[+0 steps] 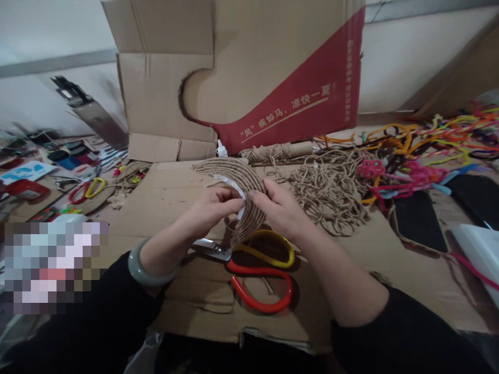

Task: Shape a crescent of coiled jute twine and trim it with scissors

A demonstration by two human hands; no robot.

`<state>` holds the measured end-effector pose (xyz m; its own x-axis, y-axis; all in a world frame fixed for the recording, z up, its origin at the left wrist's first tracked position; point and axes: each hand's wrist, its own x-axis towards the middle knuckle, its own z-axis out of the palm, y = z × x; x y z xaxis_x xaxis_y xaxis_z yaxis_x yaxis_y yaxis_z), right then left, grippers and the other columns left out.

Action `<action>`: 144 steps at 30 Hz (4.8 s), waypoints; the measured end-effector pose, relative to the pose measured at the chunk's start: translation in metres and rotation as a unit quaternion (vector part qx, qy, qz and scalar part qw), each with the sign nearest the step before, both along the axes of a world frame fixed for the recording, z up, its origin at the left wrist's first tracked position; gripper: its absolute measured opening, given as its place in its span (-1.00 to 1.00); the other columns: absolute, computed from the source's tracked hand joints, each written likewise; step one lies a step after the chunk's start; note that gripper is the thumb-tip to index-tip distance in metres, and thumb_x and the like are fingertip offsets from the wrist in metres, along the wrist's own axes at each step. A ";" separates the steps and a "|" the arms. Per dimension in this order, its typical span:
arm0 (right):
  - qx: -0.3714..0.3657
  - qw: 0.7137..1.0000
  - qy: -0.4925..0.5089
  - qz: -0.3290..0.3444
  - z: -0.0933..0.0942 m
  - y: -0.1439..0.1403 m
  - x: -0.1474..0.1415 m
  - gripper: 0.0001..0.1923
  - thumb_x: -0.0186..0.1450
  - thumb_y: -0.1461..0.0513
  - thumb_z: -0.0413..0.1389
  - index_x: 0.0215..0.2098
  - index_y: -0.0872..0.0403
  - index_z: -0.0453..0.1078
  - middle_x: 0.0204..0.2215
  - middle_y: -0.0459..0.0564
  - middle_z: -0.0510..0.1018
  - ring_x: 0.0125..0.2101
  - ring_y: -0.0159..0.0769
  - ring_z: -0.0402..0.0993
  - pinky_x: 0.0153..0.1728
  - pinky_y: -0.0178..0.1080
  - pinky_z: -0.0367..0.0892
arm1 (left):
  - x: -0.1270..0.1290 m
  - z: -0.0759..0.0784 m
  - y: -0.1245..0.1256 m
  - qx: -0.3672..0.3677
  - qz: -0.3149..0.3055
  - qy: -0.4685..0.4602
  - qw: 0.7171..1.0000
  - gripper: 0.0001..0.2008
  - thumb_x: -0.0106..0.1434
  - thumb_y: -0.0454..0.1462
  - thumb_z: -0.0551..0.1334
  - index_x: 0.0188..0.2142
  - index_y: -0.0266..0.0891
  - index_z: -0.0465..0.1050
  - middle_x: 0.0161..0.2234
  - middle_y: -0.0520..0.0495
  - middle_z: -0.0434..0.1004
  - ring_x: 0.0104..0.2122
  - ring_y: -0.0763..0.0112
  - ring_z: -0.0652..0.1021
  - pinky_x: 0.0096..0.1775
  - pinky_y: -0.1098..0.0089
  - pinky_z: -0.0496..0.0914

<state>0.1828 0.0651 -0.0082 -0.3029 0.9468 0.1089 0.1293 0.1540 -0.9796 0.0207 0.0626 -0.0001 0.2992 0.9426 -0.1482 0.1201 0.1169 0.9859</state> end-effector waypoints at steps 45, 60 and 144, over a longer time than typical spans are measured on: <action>-0.003 1.000 0.018 -0.008 -0.004 -0.006 -0.004 -0.80 0.27 0.12 -0.01 -0.25 0.08 0.31 -0.32 -0.04 0.46 -0.29 -0.30 0.37 -0.21 -0.21 0.33 | 0.001 -0.001 0.000 0.045 0.051 -0.153 0.986 -0.84 0.07 -0.22 0.27 -0.46 -0.30 0.40 -0.54 0.04 0.41 -0.51 0.54 0.41 -0.36 0.42 0.35; 0.014 1.000 -0.001 0.011 -0.006 -0.007 -0.003 -0.79 0.29 0.13 -0.02 -0.22 0.09 0.31 -0.29 -0.03 0.47 -0.24 -0.28 0.38 -0.14 -0.18 0.30 | 0.002 -0.002 0.001 0.060 0.089 -0.166 0.980 -0.86 0.04 -0.23 0.26 -0.52 -0.28 0.40 -0.57 0.05 0.42 -0.54 0.55 0.41 -0.38 0.44 0.35; 0.039 0.997 -0.065 -0.022 -0.005 -0.002 -0.001 -0.85 0.25 0.14 0.02 -0.32 0.06 0.29 -0.39 -0.05 0.46 -0.27 -0.22 0.40 -0.17 -0.11 0.35 | 0.001 -0.005 0.008 0.034 0.170 -0.247 0.954 -0.84 0.06 -0.24 0.34 -0.46 -0.27 0.40 -0.52 0.04 0.53 -0.54 0.54 0.50 -0.40 0.46 0.42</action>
<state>0.1814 0.0634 -0.0131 -0.2781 0.9497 0.1441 0.2631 0.2196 -0.9394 0.0217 0.0710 -0.0056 -0.0072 1.0000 -0.0031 -0.3936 0.0000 0.9193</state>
